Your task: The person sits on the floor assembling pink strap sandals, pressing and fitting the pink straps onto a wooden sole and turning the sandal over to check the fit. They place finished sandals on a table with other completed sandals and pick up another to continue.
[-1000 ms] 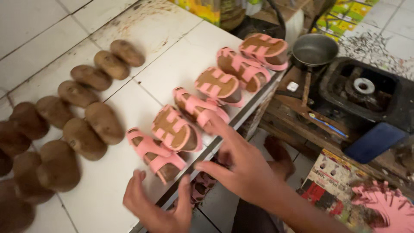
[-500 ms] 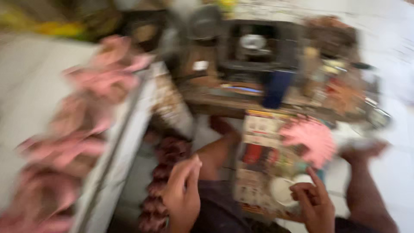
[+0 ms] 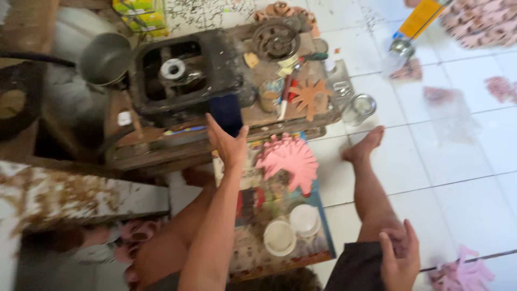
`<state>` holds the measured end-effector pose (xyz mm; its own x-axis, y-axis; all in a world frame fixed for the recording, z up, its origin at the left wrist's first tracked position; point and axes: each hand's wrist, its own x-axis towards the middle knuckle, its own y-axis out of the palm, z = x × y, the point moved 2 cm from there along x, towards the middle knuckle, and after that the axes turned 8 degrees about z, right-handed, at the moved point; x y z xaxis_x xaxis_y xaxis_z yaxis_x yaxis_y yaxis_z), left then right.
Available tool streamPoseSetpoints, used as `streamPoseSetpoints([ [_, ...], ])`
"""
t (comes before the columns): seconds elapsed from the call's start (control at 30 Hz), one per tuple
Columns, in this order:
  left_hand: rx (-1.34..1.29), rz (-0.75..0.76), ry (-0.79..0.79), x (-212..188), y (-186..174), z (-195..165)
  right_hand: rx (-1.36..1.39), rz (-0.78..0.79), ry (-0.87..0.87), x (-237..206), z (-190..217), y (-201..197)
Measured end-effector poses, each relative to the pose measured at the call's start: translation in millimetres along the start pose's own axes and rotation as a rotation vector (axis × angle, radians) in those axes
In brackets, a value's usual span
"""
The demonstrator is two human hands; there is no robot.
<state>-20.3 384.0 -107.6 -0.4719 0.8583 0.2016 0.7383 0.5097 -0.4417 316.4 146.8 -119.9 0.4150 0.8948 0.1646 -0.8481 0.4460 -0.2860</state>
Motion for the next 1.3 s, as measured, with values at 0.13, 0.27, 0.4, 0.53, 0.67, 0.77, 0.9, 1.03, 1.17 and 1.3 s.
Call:
streamPoseSetpoints([
  [0.13,0.033,-0.035,-0.12,12.4,20.5,-10.5,0.079,-0.033,0.057,8.9,-9.7,-3.8],
  [0.27,0.024,-0.104,-0.075,13.3,30.9,-4.7,0.065,0.037,0.049,10.9,-14.6,-8.1],
  [0.4,-0.022,-0.153,-0.043,13.2,35.2,6.7,-0.012,0.035,0.058,10.2,-13.1,-3.9],
  [0.53,-0.037,-0.171,-0.052,15.0,35.7,12.9,0.014,0.02,0.072,8.6,-14.1,3.8],
  [0.67,-0.02,-0.2,-0.008,15.0,29.4,11.5,0.07,-0.02,0.076,6.2,-17.7,8.2],
  [0.77,-0.024,-0.2,-0.017,14.5,24.9,11.7,-0.124,-0.011,0.042,6.3,-16.6,11.4],
  [0.9,-0.024,-0.212,-0.013,14.1,20.9,9.9,-0.071,-0.007,0.053,5.0,-14.4,15.2],
  [1.03,-0.045,-0.198,-0.03,14.0,17.9,8.3,-0.01,-0.008,0.029,2.9,-7.2,19.9],
  [1.17,-0.044,-0.213,-0.021,14.0,14.3,7.2,-0.025,-0.002,0.02,0.9,-4.4,23.8],
  [1.3,-0.033,-0.222,-0.016,14.1,10.6,7.6,-0.172,0.01,-0.079,0.8,-4.7,27.5],
])
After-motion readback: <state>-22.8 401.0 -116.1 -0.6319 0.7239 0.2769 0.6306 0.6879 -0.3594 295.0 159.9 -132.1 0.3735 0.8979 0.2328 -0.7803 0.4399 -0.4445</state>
